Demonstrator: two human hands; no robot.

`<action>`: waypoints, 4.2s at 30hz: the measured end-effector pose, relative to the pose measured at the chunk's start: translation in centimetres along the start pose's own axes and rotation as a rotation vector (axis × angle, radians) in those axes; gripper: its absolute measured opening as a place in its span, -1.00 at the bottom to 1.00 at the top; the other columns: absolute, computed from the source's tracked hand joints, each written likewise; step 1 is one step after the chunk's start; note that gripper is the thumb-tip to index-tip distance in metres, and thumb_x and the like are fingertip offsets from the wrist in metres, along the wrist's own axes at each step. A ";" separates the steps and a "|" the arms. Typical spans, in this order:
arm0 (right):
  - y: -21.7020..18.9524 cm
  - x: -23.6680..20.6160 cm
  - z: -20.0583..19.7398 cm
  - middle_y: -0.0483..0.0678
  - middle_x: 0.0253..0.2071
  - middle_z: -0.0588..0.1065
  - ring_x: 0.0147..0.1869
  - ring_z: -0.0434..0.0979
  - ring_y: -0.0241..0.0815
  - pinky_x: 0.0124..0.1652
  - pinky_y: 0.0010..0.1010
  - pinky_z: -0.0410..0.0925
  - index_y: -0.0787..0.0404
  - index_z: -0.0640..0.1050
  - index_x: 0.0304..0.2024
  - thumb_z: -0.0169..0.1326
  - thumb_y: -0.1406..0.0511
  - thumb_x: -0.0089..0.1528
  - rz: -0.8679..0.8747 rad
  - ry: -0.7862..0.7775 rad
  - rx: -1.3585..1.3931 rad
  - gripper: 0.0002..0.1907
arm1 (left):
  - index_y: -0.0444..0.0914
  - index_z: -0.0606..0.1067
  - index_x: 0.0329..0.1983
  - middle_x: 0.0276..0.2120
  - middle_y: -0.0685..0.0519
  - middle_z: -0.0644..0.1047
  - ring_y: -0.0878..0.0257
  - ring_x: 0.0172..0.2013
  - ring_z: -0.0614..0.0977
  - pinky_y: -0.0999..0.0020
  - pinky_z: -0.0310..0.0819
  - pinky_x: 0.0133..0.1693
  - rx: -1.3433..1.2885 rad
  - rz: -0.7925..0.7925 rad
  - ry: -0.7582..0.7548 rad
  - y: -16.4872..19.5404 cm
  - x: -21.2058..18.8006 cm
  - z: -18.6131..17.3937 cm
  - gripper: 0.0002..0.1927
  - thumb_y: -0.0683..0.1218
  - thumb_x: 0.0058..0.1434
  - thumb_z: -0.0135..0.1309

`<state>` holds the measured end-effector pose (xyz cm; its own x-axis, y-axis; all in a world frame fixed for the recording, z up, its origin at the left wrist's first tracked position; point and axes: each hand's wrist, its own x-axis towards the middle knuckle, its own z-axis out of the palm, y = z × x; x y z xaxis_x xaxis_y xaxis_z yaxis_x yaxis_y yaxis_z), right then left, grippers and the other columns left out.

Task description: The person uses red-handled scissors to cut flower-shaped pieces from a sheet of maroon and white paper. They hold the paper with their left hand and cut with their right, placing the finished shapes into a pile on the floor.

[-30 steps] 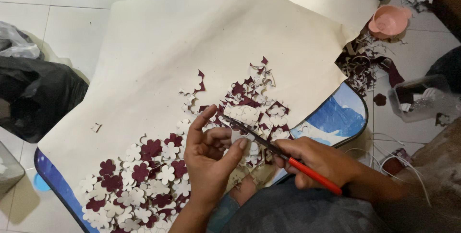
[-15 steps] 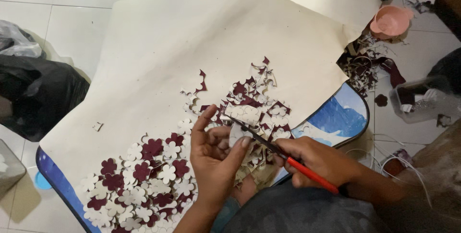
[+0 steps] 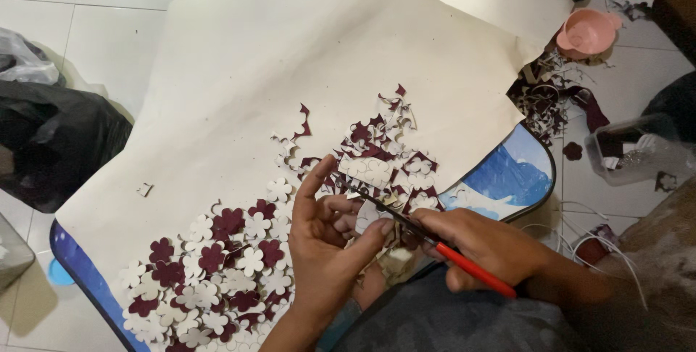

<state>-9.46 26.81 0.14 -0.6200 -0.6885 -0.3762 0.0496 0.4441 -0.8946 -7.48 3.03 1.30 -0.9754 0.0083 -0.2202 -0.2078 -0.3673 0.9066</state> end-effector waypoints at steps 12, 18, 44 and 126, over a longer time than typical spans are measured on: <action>1.0 0.0 0.1 -0.11 -0.42 0.47 -0.39 0.53 -0.22 -0.39 -0.34 0.38 0.19 0.51 -0.17 -0.30 -0.64 -0.09 -0.024 0.015 0.010 0.14 | -0.34 0.10 0.53 -0.24 0.01 0.49 0.40 -0.32 0.55 0.52 0.60 -0.32 0.081 0.061 -0.008 0.0 0.3 -0.6 -0.04 -0.43 0.08 0.25; 1.7 -0.1 0.2 -0.19 -0.52 0.37 -0.50 0.39 -0.30 -0.50 -0.41 0.29 0.14 0.48 -0.28 -0.31 -0.63 -0.05 -0.045 0.015 0.024 0.06 | -0.35 0.12 0.50 -0.20 -0.04 0.55 0.36 -0.33 0.62 0.50 0.65 -0.33 0.076 0.096 0.014 -0.2 0.5 -0.9 -0.07 -0.41 0.07 0.24; 0.9 0.3 0.3 -0.17 -0.53 0.34 -0.52 0.34 -0.30 -0.50 -0.39 0.24 0.16 0.48 -0.22 -0.27 -0.59 -0.03 -0.038 0.036 0.051 0.04 | -0.31 0.14 0.39 -0.18 -0.11 0.54 0.23 -0.21 0.68 0.41 0.68 -0.20 -0.121 0.203 0.074 -2.4 0.5 -0.4 -0.28 -0.43 0.24 0.15; -0.4 0.9 1.1 -0.18 -0.42 0.41 -0.41 0.41 -0.33 -0.41 -0.42 0.33 0.29 0.39 0.11 -0.16 -0.60 -0.04 -0.115 0.082 0.159 0.21 | -0.42 0.37 0.15 -0.16 -0.11 0.61 0.26 -0.22 0.65 0.39 0.62 -0.15 -0.270 -0.024 -0.011 -4.1 -0.7 1.1 -0.56 -0.34 0.22 0.19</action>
<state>-9.16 25.34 -0.10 -0.6904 -0.6772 -0.2547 0.0940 0.2651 -0.9596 -6.02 5.54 -1.84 -0.9715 0.0293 -0.2352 -0.2049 -0.6020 0.7717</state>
